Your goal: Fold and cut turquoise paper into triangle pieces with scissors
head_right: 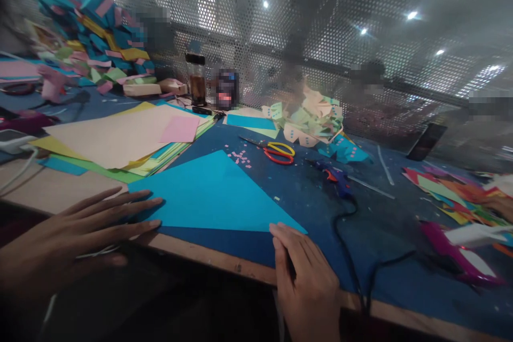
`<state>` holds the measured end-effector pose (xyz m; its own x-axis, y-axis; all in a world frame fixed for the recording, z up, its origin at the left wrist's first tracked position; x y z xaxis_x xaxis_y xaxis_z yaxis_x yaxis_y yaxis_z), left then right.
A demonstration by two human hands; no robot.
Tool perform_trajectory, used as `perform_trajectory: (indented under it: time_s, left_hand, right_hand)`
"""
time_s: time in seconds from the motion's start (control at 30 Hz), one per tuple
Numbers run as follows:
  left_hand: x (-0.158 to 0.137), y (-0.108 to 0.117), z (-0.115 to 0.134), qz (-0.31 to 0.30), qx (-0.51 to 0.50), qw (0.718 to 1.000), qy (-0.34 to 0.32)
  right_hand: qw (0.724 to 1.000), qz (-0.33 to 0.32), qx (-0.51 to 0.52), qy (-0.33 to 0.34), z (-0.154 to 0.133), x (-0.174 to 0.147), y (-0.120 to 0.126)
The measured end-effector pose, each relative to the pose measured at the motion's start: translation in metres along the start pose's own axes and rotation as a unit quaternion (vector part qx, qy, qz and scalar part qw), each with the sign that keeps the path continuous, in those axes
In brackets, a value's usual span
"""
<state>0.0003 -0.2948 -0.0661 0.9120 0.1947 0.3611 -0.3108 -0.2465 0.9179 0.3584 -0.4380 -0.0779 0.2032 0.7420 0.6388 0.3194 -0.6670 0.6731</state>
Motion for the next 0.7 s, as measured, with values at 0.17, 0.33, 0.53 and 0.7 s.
perform_trajectory:
  time_s: [0.17, 0.33, 0.53, 0.7]
  left_hand:
    - [-0.016, 0.012, -0.004, -0.042, 0.006, 0.998, 0.041]
    - [-0.028, 0.012, -0.002, -0.026, -0.004, 0.998, 0.06]
    - [0.018, 0.009, 0.012, 0.019, -0.053, 0.997, 0.059]
    - [0.077, 0.002, 0.02, -0.031, -0.128, 0.989, -0.066]
  right_hand:
    - [1.0, -0.001, 0.003, 0.005, 0.0, 0.0, -0.001]
    - [1.0, 0.01, -0.001, 0.018, 0.001, 0.001, -0.001]
    - [0.998, 0.017, -0.009, 0.053, -0.022, 0.009, -0.005]
    - [0.987, -0.093, 0.057, 0.115, -0.063, 0.02, -0.021]
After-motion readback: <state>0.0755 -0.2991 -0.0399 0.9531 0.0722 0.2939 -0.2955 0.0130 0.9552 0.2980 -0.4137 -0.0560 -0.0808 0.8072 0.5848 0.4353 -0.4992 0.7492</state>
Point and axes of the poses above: each hand's wrist, its own x-axis towards the middle knuckle, its own y-axis out of the back of the hand, z = x × y, the point moved 1 cm from there along x, towards the middle knuckle, and after that the axes turned 10 degrees about -y, right-handed, at the moved point
